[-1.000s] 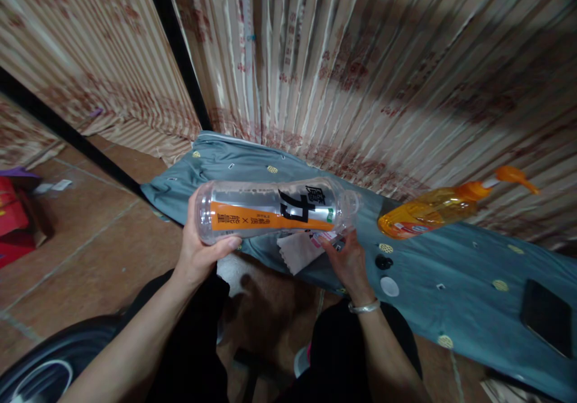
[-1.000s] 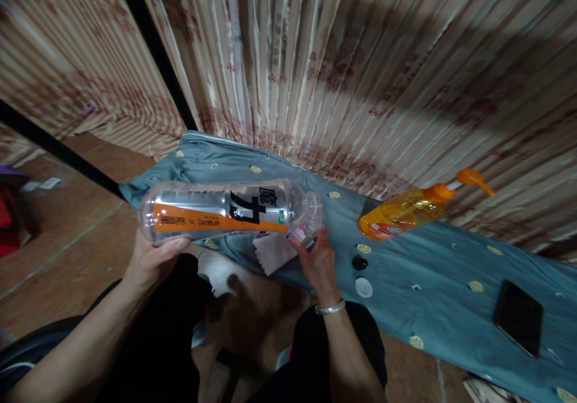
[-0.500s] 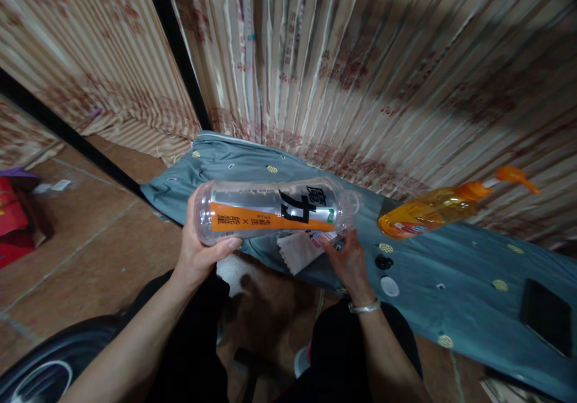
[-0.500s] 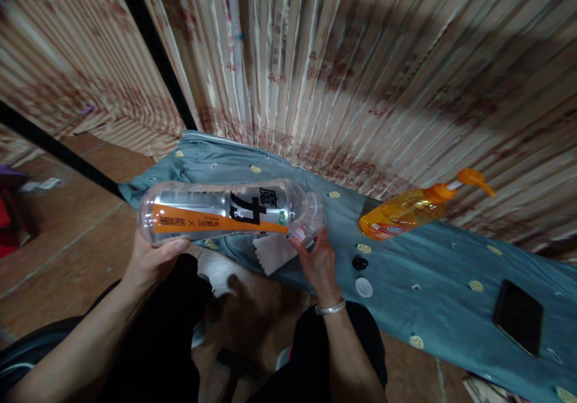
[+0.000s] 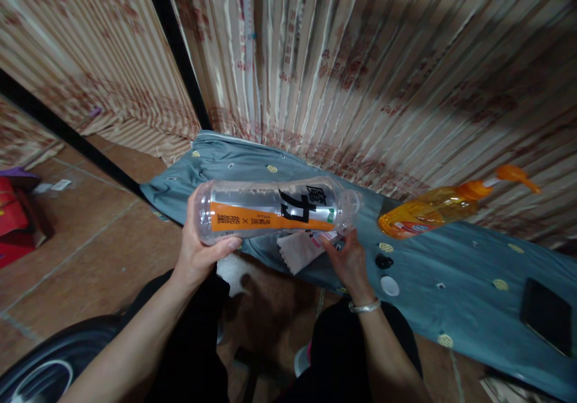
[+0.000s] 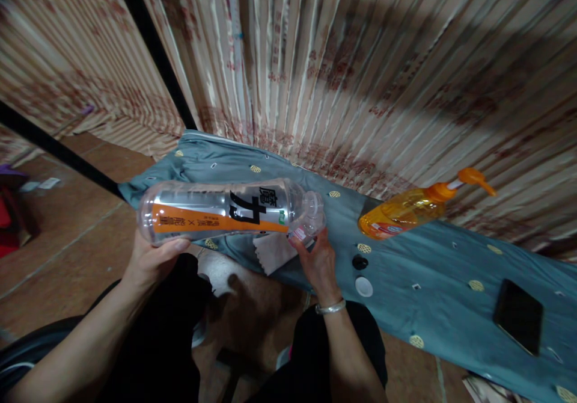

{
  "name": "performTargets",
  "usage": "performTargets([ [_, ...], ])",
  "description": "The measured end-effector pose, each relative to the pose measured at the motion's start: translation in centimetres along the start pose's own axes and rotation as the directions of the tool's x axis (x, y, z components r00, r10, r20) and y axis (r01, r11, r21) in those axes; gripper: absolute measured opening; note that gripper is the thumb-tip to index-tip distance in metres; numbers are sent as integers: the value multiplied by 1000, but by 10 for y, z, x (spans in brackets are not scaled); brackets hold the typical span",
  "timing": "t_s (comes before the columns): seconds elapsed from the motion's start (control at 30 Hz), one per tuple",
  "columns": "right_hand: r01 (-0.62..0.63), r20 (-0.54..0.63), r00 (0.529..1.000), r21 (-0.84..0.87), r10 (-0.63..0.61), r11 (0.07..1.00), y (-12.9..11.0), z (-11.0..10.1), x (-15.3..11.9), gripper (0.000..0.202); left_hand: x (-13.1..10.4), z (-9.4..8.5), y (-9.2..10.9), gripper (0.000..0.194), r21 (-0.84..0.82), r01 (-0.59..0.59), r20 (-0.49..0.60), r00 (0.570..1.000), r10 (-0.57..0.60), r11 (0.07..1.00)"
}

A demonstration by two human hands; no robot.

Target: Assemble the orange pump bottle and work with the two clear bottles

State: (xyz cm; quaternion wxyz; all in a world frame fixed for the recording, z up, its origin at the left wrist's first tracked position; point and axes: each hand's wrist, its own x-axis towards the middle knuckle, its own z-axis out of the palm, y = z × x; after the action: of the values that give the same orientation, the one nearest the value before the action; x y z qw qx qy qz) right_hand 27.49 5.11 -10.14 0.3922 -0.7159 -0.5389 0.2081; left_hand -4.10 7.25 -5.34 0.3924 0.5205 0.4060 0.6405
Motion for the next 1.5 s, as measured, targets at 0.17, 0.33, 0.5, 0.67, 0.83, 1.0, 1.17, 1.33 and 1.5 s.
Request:
performTargets([
  [0.17, 19, -10, 1000, 3, -19, 1000, 0, 0, 0, 47, 0, -1, -2, 95, -13, 6, 17, 1000, -5, 1000],
  [0.33, 27, -14, 1000, -1, -27, 1000, 2, 1, 0, 48, 0, -4, -7, 104, -2, -32, 34, 999, 32, 999],
  [0.5, 39, -17, 999, 10, -38, 999, 4, 2, 0, 48, 0, -6, -10, 109, -3, -22, 38, 999, 22, 1000],
  [0.67, 31, -9, 999, 6, -31, 999, 2, 0, 1, 47, 1, -5, -9, 105, -5, -46, 21, 999, 46, 999],
  [0.83, 14, -4, 1000, 18, -14, 1000, -1, -1, 1, 49, 0, -3, -6, 105, -10, -39, 21, 999, 39, 999],
  [1.0, 12, 4, 1000, 25, -12, 1000, -2, -1, 1, 47, -1, -3, -5, 109, -9, -16, 13, 1000, 16, 1000],
  [1.17, 3, -1, 1000, 12, -3, 1000, -1, -1, 1, 47, -1, -4, -4, 108, 10, -3, 11, 1000, 3, 1000],
  [1.33, 22, -5, 1000, 31, -22, 999, -1, 0, 0, 45, 0, -4, -5, 105, 19, -25, 0, 1000, 25, 1000],
  [1.5, 23, 5, 1000, 8, -23, 1000, 2, -1, 1, 47, 0, -3, -4, 107, 33, -32, 2, 999, 32, 999],
])
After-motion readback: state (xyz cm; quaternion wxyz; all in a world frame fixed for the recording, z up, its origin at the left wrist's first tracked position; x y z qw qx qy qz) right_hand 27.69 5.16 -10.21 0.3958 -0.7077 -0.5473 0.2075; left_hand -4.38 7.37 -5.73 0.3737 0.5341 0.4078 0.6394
